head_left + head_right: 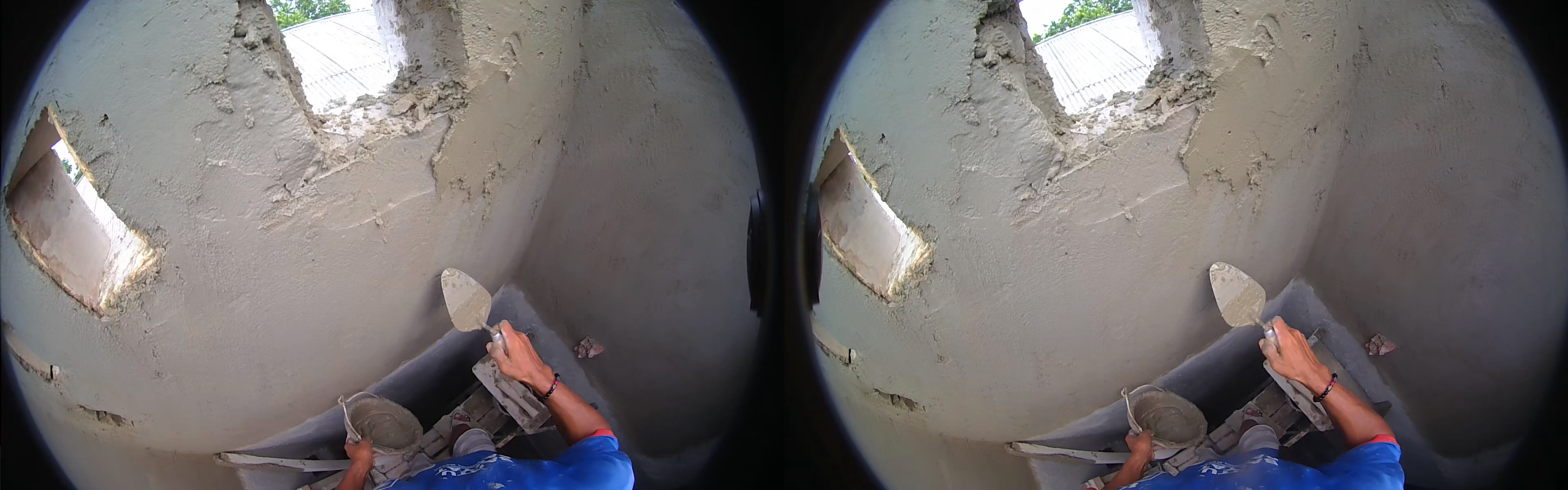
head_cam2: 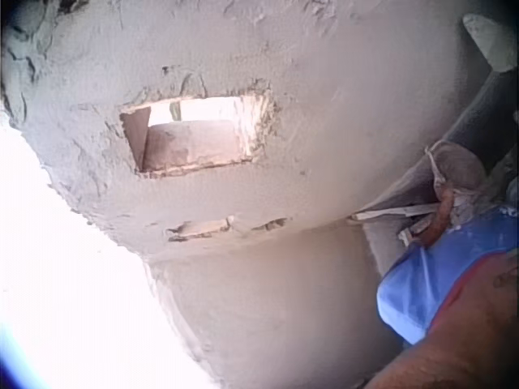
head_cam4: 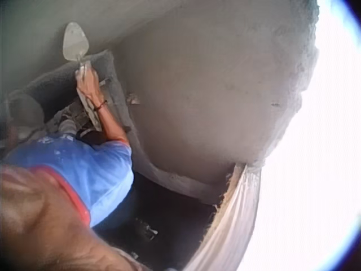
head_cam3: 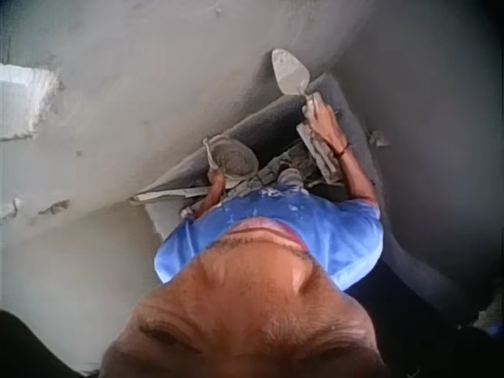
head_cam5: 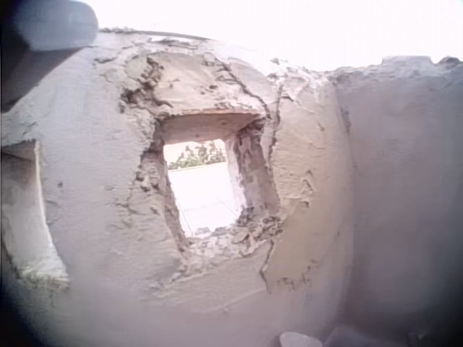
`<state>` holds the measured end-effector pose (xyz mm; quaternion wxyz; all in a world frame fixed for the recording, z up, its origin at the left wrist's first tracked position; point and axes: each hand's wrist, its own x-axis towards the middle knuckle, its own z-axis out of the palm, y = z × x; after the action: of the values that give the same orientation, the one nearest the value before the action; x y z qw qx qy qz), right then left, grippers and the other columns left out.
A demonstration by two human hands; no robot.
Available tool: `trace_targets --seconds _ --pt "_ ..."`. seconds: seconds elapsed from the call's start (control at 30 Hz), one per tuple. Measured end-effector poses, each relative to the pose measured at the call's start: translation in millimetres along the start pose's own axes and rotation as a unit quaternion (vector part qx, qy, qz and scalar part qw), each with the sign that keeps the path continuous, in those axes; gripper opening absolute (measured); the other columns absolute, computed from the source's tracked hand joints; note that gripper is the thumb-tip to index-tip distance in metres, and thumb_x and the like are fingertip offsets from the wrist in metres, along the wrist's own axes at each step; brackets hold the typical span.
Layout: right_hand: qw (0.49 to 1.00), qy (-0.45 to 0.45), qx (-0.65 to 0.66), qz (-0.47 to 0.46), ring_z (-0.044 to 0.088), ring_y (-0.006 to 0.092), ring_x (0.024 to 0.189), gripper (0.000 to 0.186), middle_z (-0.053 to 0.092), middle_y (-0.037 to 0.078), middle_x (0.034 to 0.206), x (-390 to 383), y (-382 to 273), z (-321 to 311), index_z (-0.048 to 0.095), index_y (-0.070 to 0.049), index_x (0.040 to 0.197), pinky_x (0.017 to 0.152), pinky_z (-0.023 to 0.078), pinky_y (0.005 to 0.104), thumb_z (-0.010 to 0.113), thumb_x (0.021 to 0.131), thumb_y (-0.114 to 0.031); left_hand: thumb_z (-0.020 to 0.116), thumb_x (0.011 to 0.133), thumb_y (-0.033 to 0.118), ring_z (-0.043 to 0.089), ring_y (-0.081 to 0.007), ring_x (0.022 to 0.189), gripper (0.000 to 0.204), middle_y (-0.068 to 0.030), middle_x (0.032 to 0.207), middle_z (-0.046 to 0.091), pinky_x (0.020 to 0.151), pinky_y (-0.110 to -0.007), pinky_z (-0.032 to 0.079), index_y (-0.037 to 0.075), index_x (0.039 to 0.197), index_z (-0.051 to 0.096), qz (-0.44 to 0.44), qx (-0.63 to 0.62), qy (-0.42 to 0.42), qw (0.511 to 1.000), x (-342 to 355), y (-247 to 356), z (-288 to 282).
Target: The person applies wet plaster to a concrete wall using a trowel, taking mortar from a bucket and smoothing it around wall openings.
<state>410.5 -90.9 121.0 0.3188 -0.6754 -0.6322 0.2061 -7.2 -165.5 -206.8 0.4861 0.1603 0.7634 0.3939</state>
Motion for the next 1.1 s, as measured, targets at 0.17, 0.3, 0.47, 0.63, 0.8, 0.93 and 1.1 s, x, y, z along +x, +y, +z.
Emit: trace_targets --seconds 0.17,0.3,0.47,0.63,0.8,0.93,1.1 --pt "0.952 -0.213 -0.221 -0.023 0.062 0.0441 0.077 0.029 0.062 0.026 0.082 -15 0 -8 0.055 0.001 0.102 0.069 0.050 0.0509 0.059 0.077 -0.015 0.059 0.071 -0.006 0.063 -0.0216 0.068 0.035 -0.0108 0.088 0.064 0.044 -0.031 0.051 -0.004 0.106 0.060 0.084 0.042 -0.085 0.992 -73 73 13" --pt "0.927 -0.281 -0.238 -0.069 0.063 0.0426 0.074 0.024 0.063 0.025 0.079 -21 1 27 0.057 0.001 0.097 0.066 0.051 0.0493 0.058 0.076 -0.011 0.064 0.071 -0.005 0.055 -0.0107 0.069 0.022 -0.0022 0.078 0.061 0.060 -0.027 0.045 0.000 0.092 0.061 0.100 0.038 -0.119 0.987 -94 91 9" --pt "0.847 -0.336 -0.374 -0.171 0.067 0.0354 0.079 0.019 0.065 0.020 0.085 -15 -7 64 0.061 -0.004 0.095 0.063 0.055 0.0433 0.060 0.076 -0.008 0.062 0.072 -0.007 0.050 -0.0076 0.068 0.016 0.0007 0.077 0.058 0.062 -0.025 0.042 0.000 0.085 0.058 0.159 0.016 -0.144 0.977 -117 128 5" --pt "0.830 -0.311 -0.397 -0.239 0.068 0.0339 0.076 0.019 0.066 0.018 0.078 -7 -17 82 0.063 -0.003 0.097 0.062 0.056 0.0403 0.057 0.081 -0.010 0.059 0.071 -0.013 0.053 -0.0077 0.071 0.020 0.0000 0.080 0.059 0.066 -0.026 0.045 0.002 0.084 0.056 0.144 -0.071 -0.187 0.969 -146 171 8" --pt "0.836 -0.414 -0.307 -0.188 0.068 0.0363 0.077 0.023 0.066 0.024 0.078 -10 -12 94 0.062 0.000 0.098 0.065 0.055 0.0441 0.061 0.078 -0.010 0.059 0.072 -0.014 0.057 -0.0093 0.075 0.024 -0.0031 0.085 0.062 0.070 -0.026 0.047 0.001 0.090 0.058 0.145 -0.134 -0.222 0.955 -164 198 14" --pt "0.887 -0.393 -0.168 -0.176 0.065 0.0417 0.075 0.031 0.065 0.025 0.076 -38 -3 114 0.060 0.003 0.099 0.068 0.052 0.0494 0.064 0.075 -0.016 0.059 0.071 -0.014 0.058 -0.0099 0.076 0.026 -0.0035 0.086 0.062 0.071 -0.026 0.048 0.001 0.092 0.058 0.140 -0.160 -0.251 0.944 -167 205 18" --pt "0.911 -0.362 -0.154 -0.125 0.064 0.0413 0.068 0.032 0.063 0.023 0.069 -53 1 89 0.058 -0.003 0.102 0.063 0.050 0.0498 0.063 0.076 -0.021 0.059 0.071 -0.014 0.057 -0.0090 0.074 0.024 -0.0032 0.085 0.062 0.070 -0.026 0.047 0.002 0.089 0.057 0.138 -0.134 -0.267 0.944 -176 221 12"
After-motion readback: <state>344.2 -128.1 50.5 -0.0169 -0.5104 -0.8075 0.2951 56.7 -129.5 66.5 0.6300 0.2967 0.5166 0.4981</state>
